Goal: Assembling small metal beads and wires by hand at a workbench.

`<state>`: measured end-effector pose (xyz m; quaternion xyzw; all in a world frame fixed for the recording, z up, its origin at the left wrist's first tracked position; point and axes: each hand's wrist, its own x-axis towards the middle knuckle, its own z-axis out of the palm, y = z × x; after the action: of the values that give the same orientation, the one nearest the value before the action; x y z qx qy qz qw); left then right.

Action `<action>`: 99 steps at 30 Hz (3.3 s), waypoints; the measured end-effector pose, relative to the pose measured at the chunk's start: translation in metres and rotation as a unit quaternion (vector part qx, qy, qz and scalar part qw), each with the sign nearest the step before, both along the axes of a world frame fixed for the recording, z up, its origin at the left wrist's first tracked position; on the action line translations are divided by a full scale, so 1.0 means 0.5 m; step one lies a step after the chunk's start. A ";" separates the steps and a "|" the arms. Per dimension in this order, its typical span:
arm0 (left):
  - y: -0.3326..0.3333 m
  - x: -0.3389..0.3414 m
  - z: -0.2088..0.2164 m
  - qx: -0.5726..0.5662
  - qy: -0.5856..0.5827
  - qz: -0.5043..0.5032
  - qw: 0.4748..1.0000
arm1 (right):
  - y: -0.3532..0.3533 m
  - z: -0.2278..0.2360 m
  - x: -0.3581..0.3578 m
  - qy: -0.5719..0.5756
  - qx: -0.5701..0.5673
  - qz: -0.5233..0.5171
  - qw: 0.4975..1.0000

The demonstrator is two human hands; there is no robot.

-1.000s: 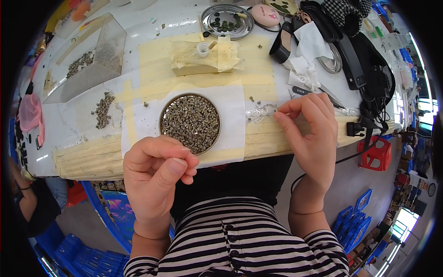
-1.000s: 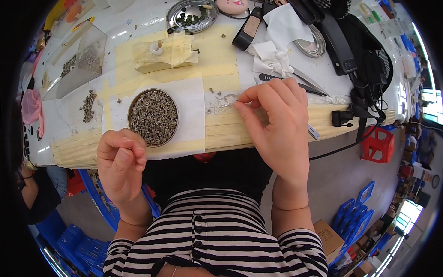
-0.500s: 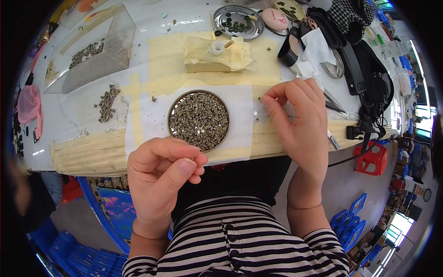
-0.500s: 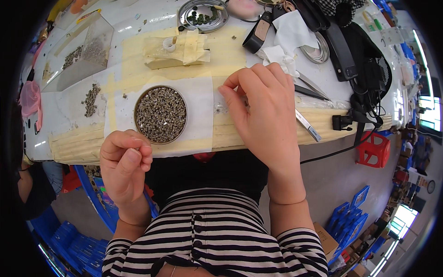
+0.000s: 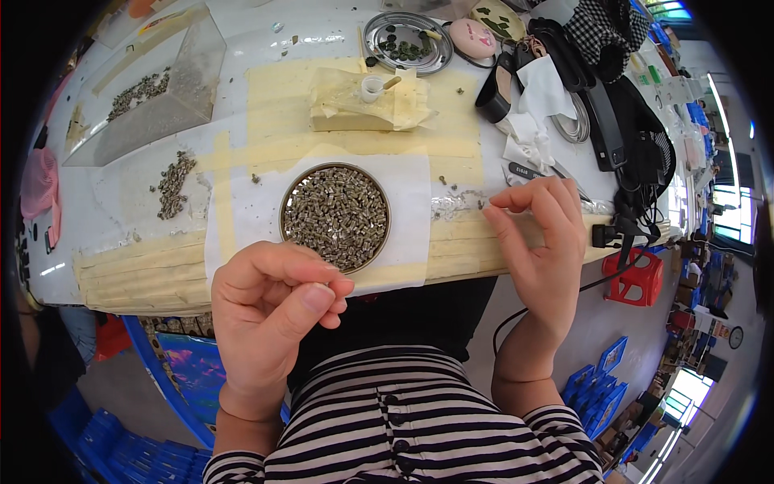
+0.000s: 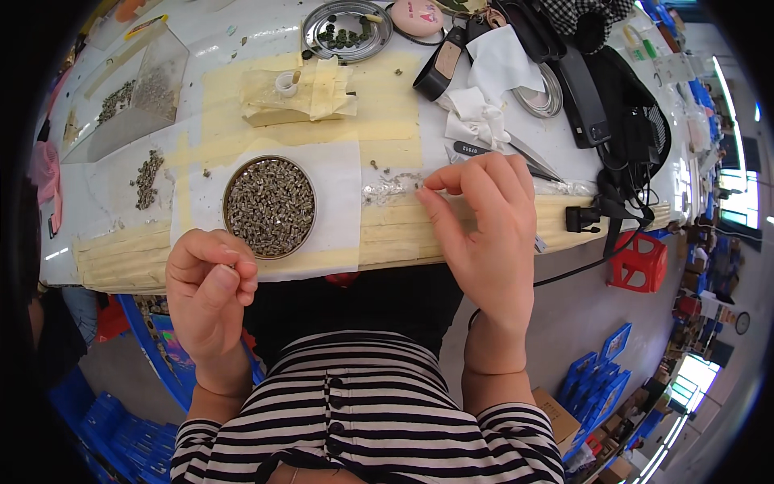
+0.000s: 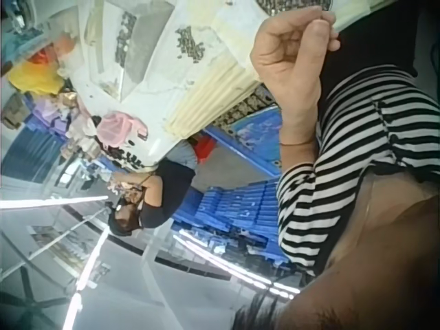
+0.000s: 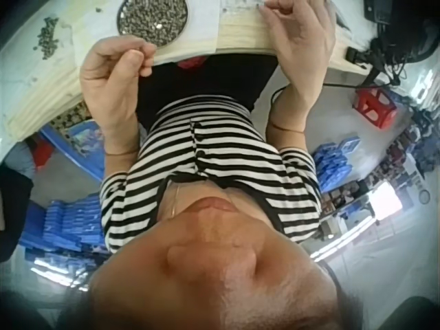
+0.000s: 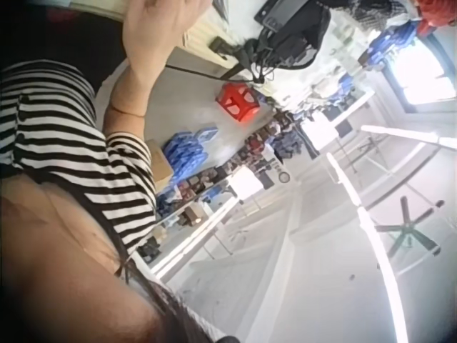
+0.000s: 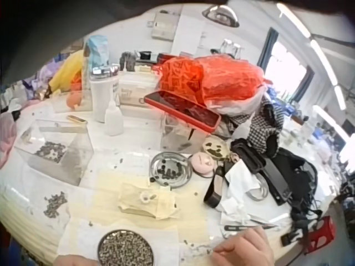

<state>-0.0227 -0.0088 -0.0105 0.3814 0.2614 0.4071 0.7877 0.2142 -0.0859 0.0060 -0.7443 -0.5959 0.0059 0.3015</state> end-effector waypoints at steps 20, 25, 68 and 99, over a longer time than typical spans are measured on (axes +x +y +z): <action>-0.011 0.072 0.029 0.022 0.059 -0.023 0.998 | 0.020 -0.017 -0.043 0.174 0.146 0.150 0.962; -0.014 0.107 0.037 0.065 0.074 -0.011 0.995 | 0.028 0.000 -0.060 0.149 0.204 0.197 0.947; -0.031 0.119 0.026 0.042 0.041 0.019 0.998 | 0.031 -0.038 -0.067 0.109 0.300 0.146 0.937; -0.032 0.112 0.042 -0.010 0.068 -0.036 0.997 | 0.017 -0.046 -0.052 0.633 0.141 0.229 0.726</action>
<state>0.0335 -0.0247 0.0106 0.4093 0.3042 0.3486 0.7864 0.1883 -0.0776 -0.0171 -0.3576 -0.4129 0.4609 0.6994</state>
